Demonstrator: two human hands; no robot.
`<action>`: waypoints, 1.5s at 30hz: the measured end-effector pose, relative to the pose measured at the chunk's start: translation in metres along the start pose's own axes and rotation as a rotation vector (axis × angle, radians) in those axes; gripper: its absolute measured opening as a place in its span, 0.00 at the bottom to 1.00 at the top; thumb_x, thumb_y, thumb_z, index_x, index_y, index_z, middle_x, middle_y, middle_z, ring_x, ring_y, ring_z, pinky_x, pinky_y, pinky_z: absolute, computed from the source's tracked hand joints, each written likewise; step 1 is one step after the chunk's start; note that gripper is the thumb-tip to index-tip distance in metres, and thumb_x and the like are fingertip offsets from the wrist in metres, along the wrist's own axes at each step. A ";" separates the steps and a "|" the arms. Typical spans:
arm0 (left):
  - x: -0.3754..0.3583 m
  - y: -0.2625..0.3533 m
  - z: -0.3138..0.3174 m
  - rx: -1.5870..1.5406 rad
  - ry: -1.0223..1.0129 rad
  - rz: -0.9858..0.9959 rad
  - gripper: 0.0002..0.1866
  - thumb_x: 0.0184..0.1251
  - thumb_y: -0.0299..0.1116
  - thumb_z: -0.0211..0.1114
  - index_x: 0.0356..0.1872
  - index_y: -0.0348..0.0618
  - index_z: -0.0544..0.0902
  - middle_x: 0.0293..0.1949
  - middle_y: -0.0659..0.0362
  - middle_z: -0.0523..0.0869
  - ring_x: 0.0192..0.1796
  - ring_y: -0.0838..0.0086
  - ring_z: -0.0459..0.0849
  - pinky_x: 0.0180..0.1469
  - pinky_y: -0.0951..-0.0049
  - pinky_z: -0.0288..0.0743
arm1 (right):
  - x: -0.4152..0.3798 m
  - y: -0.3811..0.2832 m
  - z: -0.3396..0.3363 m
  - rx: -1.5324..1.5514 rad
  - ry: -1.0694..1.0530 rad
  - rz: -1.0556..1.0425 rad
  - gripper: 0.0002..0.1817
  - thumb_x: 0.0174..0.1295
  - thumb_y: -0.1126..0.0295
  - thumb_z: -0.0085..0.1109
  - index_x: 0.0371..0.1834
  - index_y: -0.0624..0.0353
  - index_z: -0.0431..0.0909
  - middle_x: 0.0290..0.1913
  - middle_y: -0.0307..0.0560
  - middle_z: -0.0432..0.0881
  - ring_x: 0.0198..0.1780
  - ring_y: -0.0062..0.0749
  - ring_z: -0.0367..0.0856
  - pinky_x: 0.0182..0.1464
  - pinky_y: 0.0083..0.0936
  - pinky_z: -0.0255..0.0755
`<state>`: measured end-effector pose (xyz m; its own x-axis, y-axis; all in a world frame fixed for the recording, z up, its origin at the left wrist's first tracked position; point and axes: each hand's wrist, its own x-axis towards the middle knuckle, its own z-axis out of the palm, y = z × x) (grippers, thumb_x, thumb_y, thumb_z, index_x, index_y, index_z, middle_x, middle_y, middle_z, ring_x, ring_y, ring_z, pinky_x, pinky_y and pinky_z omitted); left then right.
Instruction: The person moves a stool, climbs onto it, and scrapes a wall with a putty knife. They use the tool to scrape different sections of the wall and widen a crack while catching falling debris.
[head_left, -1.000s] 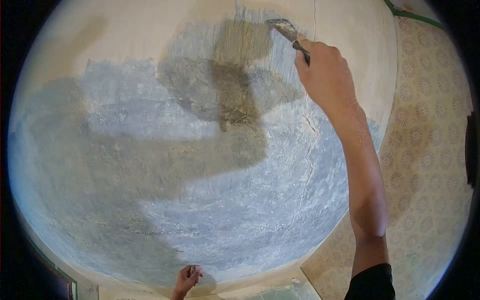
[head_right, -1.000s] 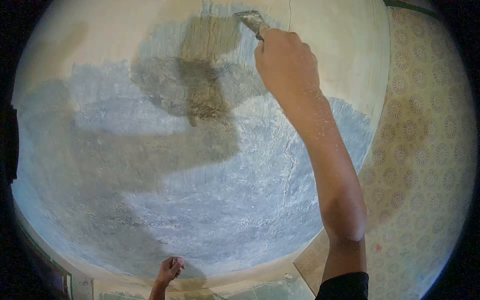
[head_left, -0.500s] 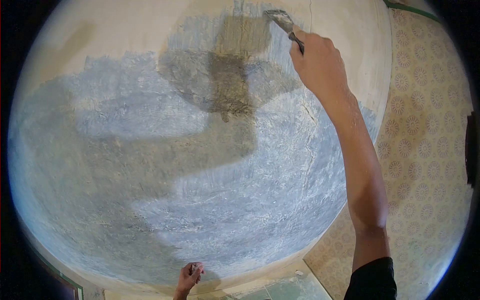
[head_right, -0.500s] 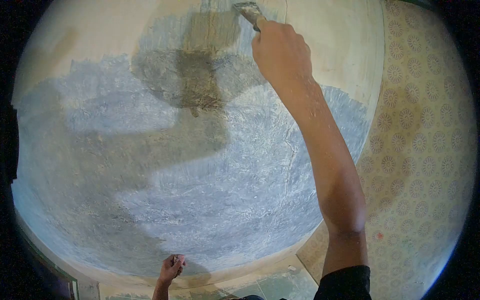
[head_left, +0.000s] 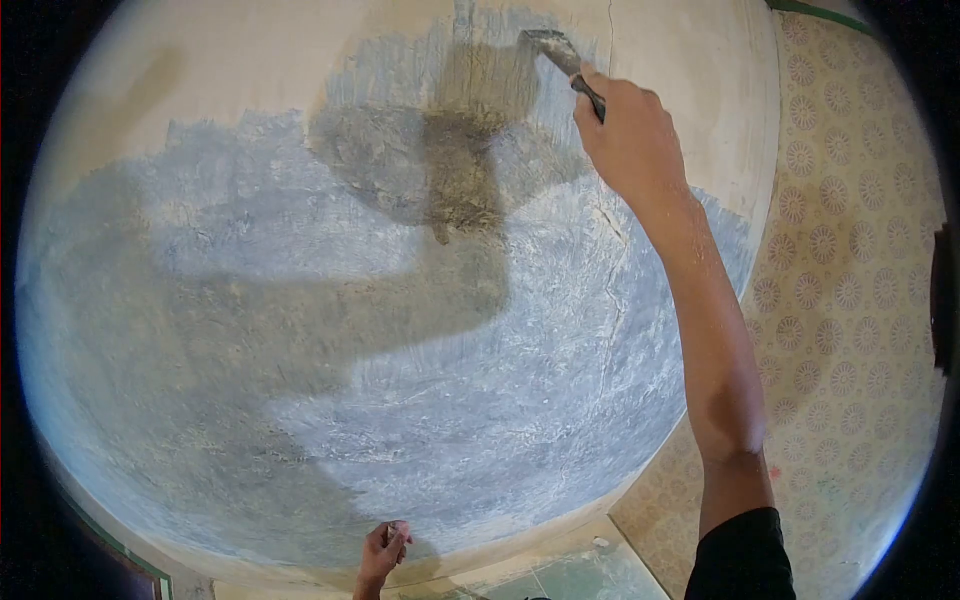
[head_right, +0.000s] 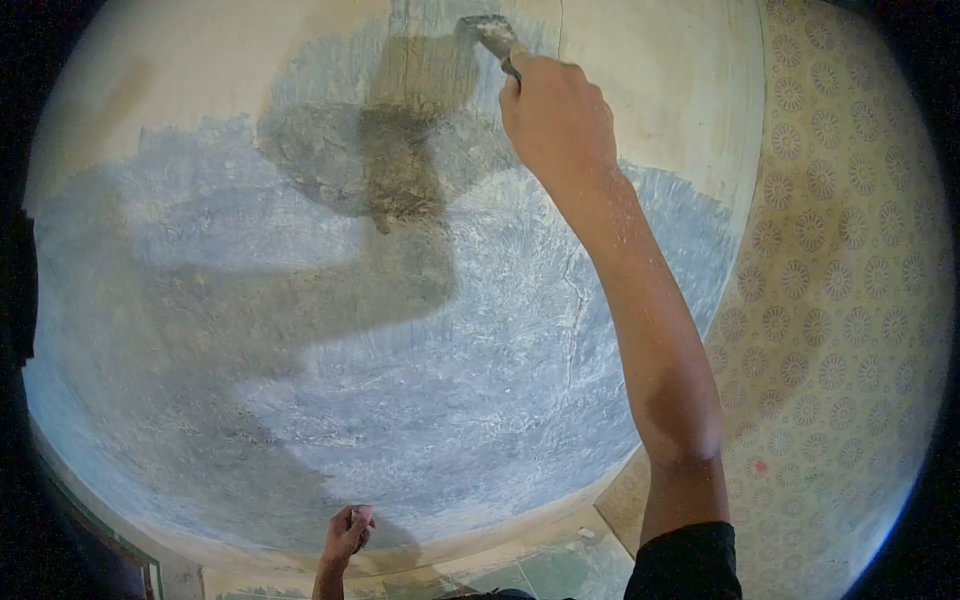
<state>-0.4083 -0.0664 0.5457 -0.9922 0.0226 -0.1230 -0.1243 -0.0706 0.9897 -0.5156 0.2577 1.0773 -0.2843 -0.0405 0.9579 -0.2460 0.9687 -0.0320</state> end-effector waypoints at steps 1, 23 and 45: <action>0.001 0.000 0.001 0.000 0.003 0.001 0.14 0.73 0.37 0.64 0.46 0.33 0.80 0.30 0.58 0.84 0.21 0.83 0.74 0.22 0.78 0.67 | 0.007 -0.001 0.002 -0.006 0.048 -0.023 0.15 0.67 0.67 0.51 0.52 0.58 0.82 0.39 0.63 0.85 0.44 0.59 0.85 0.48 0.50 0.79; -0.011 -0.010 0.001 -0.031 0.075 -0.002 0.19 0.73 0.40 0.64 0.50 0.31 0.80 0.32 0.55 0.86 0.22 0.82 0.76 0.22 0.78 0.68 | -0.009 -0.006 0.010 0.013 0.020 -0.047 0.14 0.67 0.67 0.51 0.50 0.61 0.80 0.40 0.64 0.85 0.43 0.60 0.85 0.47 0.50 0.79; -0.026 -0.021 -0.015 -0.066 0.133 -0.005 0.19 0.72 0.41 0.65 0.48 0.30 0.80 0.29 0.55 0.86 0.19 0.83 0.75 0.19 0.79 0.67 | 0.001 -0.012 0.006 0.008 0.054 -0.019 0.17 0.67 0.67 0.51 0.56 0.60 0.79 0.41 0.63 0.84 0.44 0.61 0.84 0.47 0.49 0.79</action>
<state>-0.3801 -0.0802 0.5267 -0.9841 -0.1087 -0.1405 -0.1252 -0.1367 0.9827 -0.5185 0.2445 1.0769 -0.2288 -0.0458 0.9724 -0.2583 0.9659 -0.0152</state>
